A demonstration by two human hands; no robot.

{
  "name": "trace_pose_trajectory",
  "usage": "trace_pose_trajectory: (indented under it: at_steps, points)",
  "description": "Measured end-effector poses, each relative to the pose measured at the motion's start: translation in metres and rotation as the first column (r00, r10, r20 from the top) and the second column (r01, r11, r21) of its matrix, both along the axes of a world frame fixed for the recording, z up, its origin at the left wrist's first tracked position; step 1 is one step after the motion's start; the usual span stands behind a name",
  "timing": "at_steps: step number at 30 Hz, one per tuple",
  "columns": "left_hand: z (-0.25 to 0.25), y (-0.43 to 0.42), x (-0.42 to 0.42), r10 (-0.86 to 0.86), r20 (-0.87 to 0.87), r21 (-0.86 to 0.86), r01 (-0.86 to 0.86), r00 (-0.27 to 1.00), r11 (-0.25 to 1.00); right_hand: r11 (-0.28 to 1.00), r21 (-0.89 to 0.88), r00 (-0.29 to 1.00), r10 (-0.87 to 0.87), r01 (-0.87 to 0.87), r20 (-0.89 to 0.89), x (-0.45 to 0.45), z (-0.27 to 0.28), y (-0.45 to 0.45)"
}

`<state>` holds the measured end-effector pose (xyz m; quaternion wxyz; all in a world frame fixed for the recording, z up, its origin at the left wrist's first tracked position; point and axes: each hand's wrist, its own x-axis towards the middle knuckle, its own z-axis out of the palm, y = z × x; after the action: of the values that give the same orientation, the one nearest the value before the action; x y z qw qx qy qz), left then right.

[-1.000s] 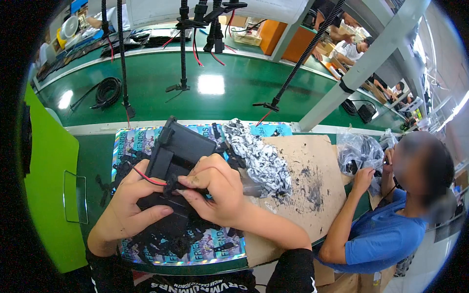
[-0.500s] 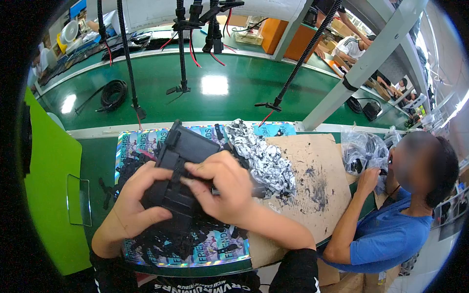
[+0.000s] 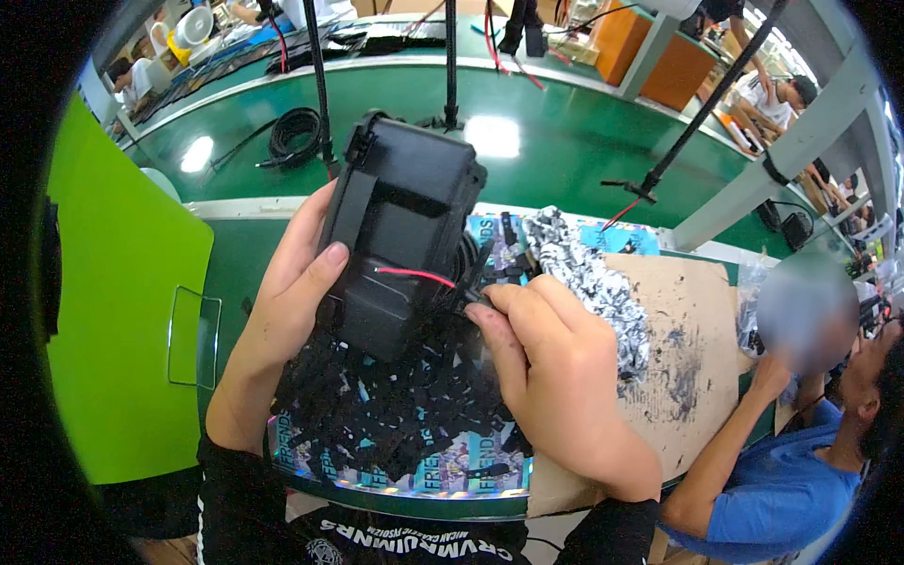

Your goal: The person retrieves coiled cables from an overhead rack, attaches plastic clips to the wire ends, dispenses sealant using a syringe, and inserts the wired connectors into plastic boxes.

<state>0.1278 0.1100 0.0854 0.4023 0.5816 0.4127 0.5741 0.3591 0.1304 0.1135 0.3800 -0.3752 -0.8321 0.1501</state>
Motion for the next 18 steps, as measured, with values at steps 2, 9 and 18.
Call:
trace_pose_trajectory:
  at_steps: [2, 9, 18]
  points:
    - [-0.001, 0.000, 0.001, -0.030, 0.021, -0.031, 0.031, 0.999, 0.999, 1.000, -0.003, 0.999, -0.031, 0.031, 0.033, -0.001, -0.001, -0.003]
    - [0.000, -0.002, 0.010, -0.024, 0.032, -0.162, 0.029, 0.999, 0.986, 0.993, 0.050, 0.980, -0.118, 0.111, 0.159, -0.003, 0.002, -0.017]
    - [-0.002, -0.006, 0.022, 0.006, -0.099, -0.164, -0.022, 0.995, 0.986, 0.982, 0.119, 0.969, -0.166, 0.146, 0.181, -0.008, -0.003, -0.024]
